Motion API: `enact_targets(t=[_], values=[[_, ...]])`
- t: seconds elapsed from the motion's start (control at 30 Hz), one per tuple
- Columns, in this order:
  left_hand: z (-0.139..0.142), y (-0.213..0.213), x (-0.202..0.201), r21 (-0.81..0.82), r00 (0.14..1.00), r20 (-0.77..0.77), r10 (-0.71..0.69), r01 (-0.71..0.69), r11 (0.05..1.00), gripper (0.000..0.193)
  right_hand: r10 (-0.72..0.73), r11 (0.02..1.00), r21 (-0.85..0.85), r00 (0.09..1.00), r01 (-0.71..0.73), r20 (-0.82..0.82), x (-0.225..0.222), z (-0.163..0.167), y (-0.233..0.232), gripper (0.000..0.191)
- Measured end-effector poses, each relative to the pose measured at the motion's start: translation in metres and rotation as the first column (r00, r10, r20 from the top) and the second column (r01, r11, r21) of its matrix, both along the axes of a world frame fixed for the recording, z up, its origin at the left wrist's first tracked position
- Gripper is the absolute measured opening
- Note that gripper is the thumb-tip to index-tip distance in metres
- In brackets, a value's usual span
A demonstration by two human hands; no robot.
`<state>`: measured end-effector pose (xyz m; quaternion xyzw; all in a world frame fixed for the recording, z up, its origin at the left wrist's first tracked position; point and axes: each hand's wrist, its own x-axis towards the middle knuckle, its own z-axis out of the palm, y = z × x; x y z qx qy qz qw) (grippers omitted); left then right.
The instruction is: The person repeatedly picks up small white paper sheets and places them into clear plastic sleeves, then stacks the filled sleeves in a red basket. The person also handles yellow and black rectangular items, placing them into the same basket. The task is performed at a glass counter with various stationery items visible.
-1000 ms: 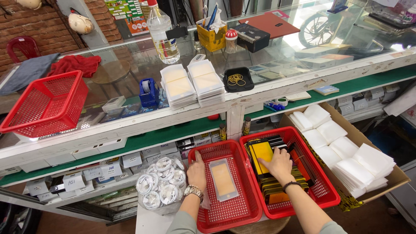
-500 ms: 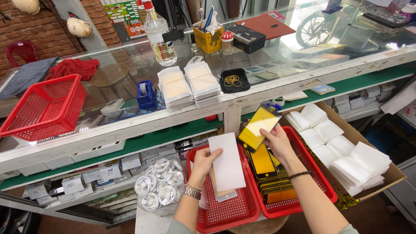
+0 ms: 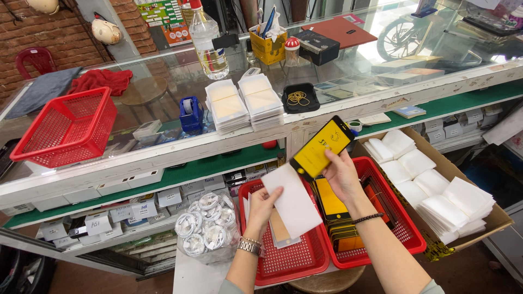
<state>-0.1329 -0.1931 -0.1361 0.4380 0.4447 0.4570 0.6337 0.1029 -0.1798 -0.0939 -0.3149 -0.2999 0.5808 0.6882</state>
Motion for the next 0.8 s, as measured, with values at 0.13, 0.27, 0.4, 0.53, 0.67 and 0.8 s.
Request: enact_targets(t=[0.13,0.27,0.4,0.53,0.67,0.8], values=[[-0.001,0.001,-0.003,-0.024,0.967,0.137,0.214,-0.213,0.977,0.031,0.168,0.954,-0.283,0.955,-0.096,0.243,-0.001,-0.007,-0.010,0.040],[0.002,0.004,-0.002,-0.046,0.930,0.267,0.252,-0.248,0.968,0.028,0.407,0.880,-0.415,0.818,-0.231,0.407,-0.013,-0.021,-0.022,0.047],[0.009,0.008,-0.008,0.007,0.912,0.302,0.276,-0.292,0.956,0.026,0.421,0.894,-0.373,0.748,-0.248,0.513,-0.014,-0.026,-0.023,0.047],[0.020,0.001,-0.011,0.131,0.975,0.075,0.209,-0.217,0.967,0.023,0.142,0.988,-0.115,0.895,-0.102,0.424,-0.009,-0.011,-0.009,0.045],[0.023,-0.011,-0.001,0.297,0.971,-0.168,0.172,-0.117,0.948,0.021,0.045,0.993,0.101,0.993,-0.057,0.112,-0.015,0.010,0.000,0.041],[0.019,-0.006,0.005,0.275,0.973,-0.005,0.230,-0.219,0.936,0.022,0.084,0.990,0.112,0.994,-0.091,0.062,-0.021,0.018,0.000,0.040]])
